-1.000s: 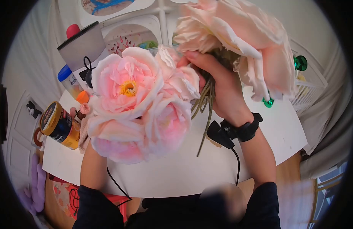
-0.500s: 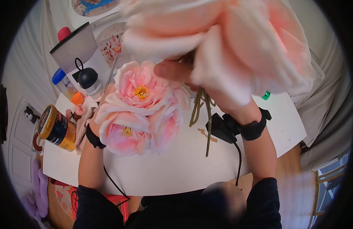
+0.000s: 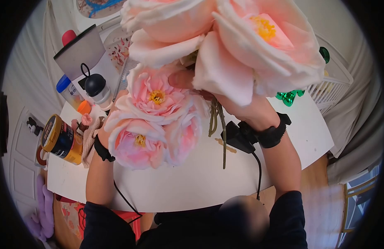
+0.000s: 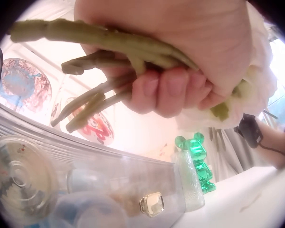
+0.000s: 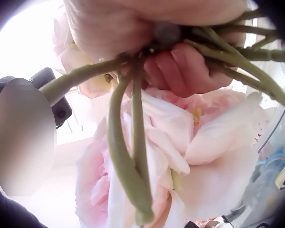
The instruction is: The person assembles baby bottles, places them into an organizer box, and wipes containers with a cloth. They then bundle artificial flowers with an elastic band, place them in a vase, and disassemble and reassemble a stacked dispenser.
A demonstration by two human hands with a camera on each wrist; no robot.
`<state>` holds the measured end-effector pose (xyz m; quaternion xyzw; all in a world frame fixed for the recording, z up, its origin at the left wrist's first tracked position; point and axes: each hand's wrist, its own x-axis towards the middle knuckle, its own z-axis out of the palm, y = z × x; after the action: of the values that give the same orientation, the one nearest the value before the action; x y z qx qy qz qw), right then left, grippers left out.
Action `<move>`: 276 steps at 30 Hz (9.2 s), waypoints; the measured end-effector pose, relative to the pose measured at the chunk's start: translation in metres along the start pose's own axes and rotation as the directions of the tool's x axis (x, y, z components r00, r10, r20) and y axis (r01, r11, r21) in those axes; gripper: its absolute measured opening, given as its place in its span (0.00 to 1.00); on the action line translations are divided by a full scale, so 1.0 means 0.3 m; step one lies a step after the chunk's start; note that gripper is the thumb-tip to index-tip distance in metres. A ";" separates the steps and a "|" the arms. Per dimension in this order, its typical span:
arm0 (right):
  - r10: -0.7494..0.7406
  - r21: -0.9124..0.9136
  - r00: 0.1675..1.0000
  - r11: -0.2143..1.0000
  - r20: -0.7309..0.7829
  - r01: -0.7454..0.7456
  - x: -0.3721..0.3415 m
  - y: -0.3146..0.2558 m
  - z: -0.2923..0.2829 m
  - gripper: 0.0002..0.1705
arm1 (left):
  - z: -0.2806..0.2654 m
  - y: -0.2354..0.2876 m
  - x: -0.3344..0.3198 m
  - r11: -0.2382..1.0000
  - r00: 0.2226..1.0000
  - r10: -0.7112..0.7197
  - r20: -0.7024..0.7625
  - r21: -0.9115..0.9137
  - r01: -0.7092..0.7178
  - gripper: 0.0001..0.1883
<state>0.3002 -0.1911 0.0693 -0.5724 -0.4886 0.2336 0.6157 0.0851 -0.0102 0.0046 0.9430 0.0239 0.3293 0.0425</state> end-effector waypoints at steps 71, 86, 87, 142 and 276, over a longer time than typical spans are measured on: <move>-0.127 -0.057 0.987 0.990 0.101 0.133 0.001 0.131 0.154 0.20 | -0.011 0.265 0.109 0.499 0.875 -0.475 -0.096 -0.848 0.178 0.15; 0.081 0.468 0.931 0.847 0.355 -0.252 0.024 0.172 0.134 0.16 | -0.062 0.235 0.133 0.360 0.658 -0.742 -0.127 -0.903 0.232 0.14; 0.066 0.368 0.943 0.910 0.326 -0.191 0.017 0.163 0.143 0.17 | -0.063 0.235 0.134 0.361 0.657 -0.743 -0.128 -0.903 0.232 0.14; -0.056 0.496 0.998 0.866 -0.029 0.063 0.088 0.110 0.039 0.13 | -0.122 0.125 0.059 0.410 0.706 -0.693 -0.146 -0.885 0.219 0.15; -0.290 -0.799 0.863 0.339 0.414 0.497 -0.014 0.294 -0.085 0.28 | 0.056 0.082 -0.052 0.667 0.612 -0.696 -0.375 -0.654 0.358 0.18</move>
<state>0.3445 -0.1861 -0.0111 -0.6445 -0.7183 -0.1573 0.2095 0.0837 -0.0369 -0.0158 0.6851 0.2355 0.5730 0.3832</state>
